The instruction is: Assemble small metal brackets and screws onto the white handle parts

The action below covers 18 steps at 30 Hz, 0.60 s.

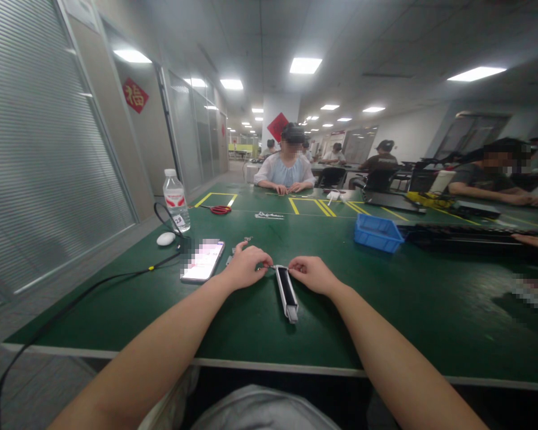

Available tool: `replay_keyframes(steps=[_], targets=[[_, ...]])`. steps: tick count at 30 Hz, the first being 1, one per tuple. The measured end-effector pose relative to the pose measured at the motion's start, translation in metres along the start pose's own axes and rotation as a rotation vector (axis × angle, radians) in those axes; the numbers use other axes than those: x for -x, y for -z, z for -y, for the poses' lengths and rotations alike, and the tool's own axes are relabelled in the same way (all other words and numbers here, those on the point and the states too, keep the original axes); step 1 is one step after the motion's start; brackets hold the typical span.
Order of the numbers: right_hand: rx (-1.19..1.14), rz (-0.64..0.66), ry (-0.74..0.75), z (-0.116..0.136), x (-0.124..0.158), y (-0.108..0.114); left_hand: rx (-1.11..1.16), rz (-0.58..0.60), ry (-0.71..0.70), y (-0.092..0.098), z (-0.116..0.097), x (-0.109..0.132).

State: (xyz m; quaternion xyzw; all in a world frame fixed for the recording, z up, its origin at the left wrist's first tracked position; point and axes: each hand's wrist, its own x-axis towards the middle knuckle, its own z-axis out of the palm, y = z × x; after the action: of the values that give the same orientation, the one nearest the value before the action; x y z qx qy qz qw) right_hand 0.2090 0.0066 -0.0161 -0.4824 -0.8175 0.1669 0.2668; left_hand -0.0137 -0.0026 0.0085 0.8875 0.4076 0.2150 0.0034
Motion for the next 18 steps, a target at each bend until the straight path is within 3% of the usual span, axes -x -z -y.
replay_keyframes(steps=[18], targets=[[-0.005, 0.001, 0.004, -0.0024, -0.0003, -0.001, 0.004, 0.007, 0.002, -0.0009, 0.001, -0.0004]])
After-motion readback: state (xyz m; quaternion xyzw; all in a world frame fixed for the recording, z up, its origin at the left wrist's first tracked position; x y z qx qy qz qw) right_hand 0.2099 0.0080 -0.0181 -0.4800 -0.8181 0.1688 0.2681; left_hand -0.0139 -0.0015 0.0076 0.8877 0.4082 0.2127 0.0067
